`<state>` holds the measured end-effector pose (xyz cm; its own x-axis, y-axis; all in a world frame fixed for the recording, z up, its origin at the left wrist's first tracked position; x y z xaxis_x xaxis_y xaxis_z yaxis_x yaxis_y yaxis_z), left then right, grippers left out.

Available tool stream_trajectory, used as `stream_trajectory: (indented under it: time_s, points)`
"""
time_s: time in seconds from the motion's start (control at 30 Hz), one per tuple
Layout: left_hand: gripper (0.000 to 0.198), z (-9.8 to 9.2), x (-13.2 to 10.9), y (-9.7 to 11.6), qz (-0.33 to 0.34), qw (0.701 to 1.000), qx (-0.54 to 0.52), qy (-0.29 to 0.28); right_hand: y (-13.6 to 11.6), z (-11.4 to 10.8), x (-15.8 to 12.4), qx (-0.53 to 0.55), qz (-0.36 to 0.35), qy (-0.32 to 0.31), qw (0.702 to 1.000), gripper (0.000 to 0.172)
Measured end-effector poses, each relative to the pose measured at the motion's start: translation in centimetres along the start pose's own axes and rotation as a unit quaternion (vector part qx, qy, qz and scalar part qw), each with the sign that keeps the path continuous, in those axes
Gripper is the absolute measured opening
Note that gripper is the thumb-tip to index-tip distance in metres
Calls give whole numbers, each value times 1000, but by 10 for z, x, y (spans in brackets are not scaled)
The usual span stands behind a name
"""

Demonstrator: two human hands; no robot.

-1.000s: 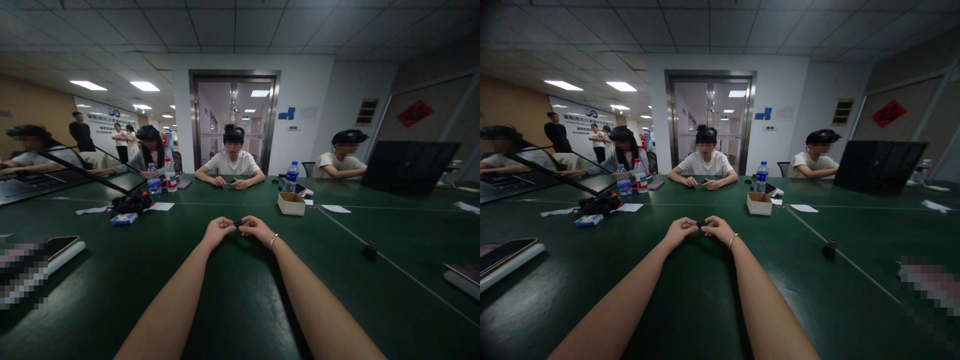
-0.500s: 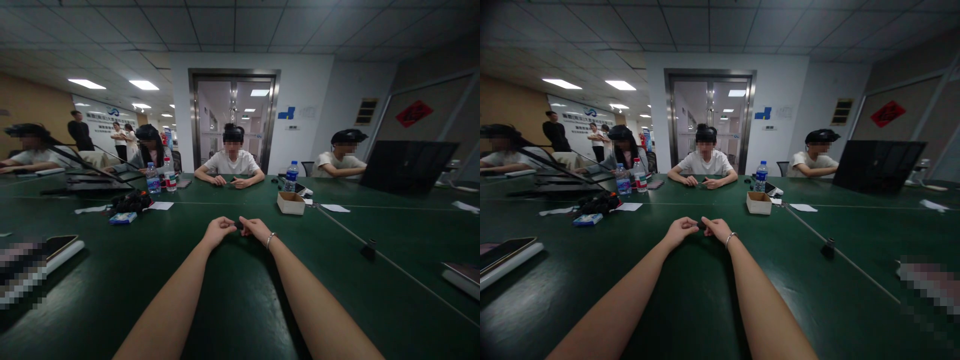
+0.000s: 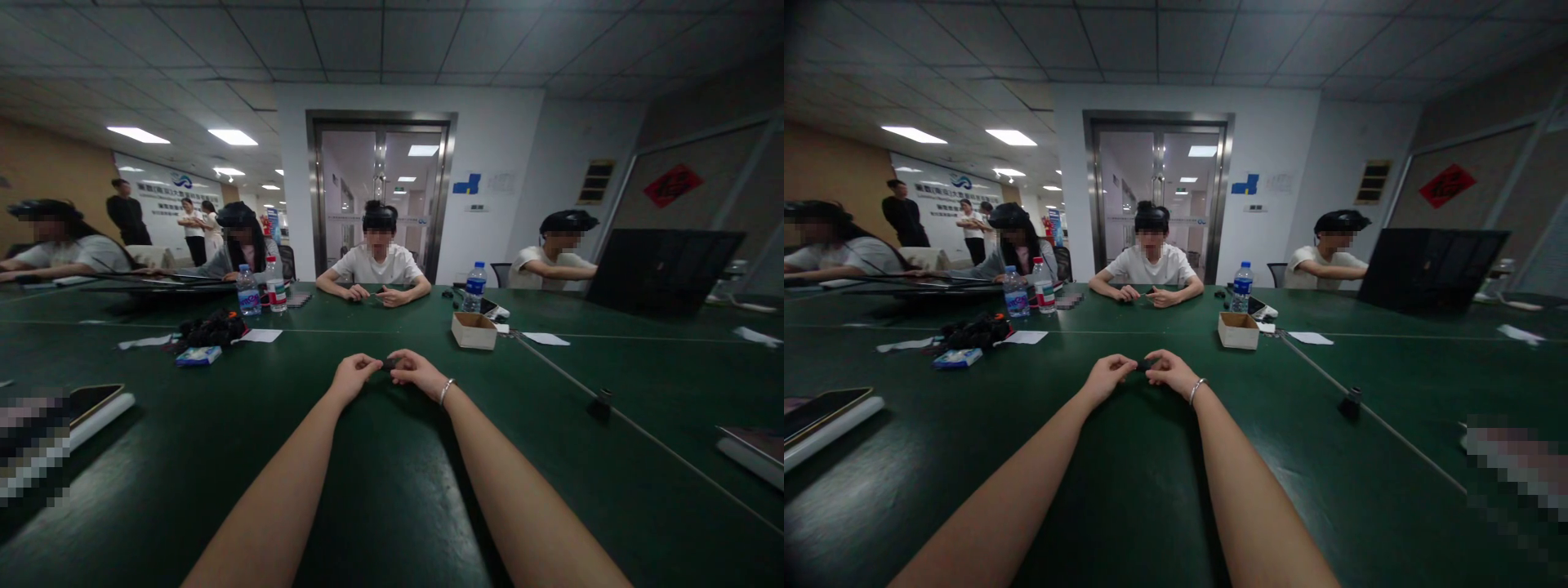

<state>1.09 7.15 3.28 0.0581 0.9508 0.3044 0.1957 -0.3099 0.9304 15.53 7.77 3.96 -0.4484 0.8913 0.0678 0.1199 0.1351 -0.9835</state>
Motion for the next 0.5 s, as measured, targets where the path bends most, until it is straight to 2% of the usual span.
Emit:
stream_trajectory:
  time_s: [0.03,0.2,0.3,0.4,0.43,0.5]
  points:
    - [35,0,0,1,-2,1000,0,2,0,1,0,-5,2,-4,1000,51]
    - [34,1,-2,5,3,1000,-8,0,6,1,4,-25,43,16,999,34]
    - [33,1,-2,5,1,1000,-3,-1,5,2,4,-21,28,9,999,30]
    - [32,1,-3,5,-6,1000,0,-2,3,-2,3,-11,15,26,999,47]
    - [31,1,-3,6,-7,1000,-2,-2,3,-3,3,-16,17,30,999,49]
    - [31,1,-4,8,-8,1000,-9,0,4,0,4,-34,26,17,999,37]
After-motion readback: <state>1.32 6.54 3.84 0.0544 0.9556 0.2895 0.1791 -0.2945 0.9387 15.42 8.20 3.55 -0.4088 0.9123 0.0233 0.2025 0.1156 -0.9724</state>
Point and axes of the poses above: each hand's wrist, its own x-axis towards the middle knuckle, its own z-axis out of the palm, y = z × x, the point moved 8 cm from there along x, towards the middle knuckle, and after that the axes turned 3 degrees about z, right-handed, at the moved point
